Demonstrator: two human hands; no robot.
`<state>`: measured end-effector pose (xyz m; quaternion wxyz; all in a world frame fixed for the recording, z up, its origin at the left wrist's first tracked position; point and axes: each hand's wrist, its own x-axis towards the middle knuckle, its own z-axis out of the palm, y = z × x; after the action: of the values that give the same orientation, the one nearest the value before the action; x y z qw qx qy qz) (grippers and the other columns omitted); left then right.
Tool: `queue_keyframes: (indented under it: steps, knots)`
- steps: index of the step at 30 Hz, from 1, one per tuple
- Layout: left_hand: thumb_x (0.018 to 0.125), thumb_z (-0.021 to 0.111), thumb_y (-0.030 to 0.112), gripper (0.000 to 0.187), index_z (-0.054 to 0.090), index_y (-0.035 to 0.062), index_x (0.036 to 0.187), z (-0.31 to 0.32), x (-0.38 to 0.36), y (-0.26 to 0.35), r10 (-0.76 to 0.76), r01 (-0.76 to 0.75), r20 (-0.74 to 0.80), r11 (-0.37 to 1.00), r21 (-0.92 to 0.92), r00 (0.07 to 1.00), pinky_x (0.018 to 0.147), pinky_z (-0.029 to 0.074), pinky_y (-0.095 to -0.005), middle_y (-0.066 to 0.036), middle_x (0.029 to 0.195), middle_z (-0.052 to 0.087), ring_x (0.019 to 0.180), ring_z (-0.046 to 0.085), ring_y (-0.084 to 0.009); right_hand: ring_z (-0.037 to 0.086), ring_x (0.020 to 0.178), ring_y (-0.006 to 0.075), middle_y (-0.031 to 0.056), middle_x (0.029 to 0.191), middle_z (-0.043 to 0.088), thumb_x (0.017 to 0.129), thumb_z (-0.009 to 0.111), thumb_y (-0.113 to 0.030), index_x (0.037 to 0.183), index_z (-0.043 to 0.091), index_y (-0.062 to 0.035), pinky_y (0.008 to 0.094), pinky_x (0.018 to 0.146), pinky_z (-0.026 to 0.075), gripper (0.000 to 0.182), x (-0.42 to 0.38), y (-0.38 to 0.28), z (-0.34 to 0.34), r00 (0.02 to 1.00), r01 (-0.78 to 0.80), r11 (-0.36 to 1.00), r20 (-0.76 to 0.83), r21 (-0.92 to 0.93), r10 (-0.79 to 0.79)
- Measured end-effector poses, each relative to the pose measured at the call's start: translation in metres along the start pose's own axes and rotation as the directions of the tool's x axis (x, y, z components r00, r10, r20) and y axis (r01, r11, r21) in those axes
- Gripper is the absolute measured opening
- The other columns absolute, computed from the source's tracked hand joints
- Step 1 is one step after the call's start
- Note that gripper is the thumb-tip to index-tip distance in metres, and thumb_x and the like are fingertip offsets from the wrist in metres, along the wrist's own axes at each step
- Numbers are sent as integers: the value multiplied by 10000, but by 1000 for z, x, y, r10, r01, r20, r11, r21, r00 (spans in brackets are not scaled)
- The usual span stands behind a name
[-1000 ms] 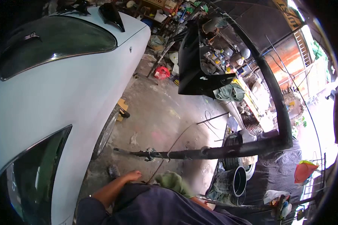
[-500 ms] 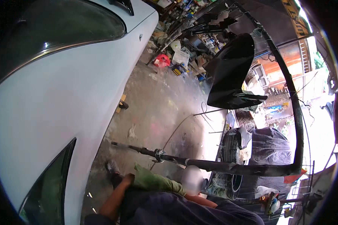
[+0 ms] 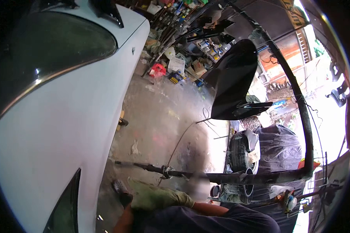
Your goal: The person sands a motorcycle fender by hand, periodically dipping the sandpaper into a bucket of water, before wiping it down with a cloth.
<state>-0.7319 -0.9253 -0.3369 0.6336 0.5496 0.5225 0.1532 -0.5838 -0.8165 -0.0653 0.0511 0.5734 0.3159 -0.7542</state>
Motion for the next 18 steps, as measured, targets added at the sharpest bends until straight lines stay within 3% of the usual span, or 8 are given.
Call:
queue_keyframes:
  steps: [10, 18]
  knots:
    - [957, 454, 145, 336, 523, -11, 1245, -56, -14, 78, 45, -35, 101, 995, -98, 994, 994, 412, -397, -197, 1256, 545, 1165, 525, -286, 647, 780, 324, 119, 844, 653, 723, 686, -218, 976, 662, -119, 438, 752, 526, 272, 3, -5, -7, 995, 103, 993, -6, 64, -102]
    - [982, 436, 153, 372, 472, 0, 1319, -75, -37, 182, 213, -165, 313, 971, -174, 926, 1046, 380, -376, -176, 1332, 502, 1229, 482, -251, 647, 778, 335, 127, 838, 650, 708, 693, -227, 969, 663, -125, 448, 749, 528, 282, -30, 30, -52, 976, 196, 943, -147, 269, -160]
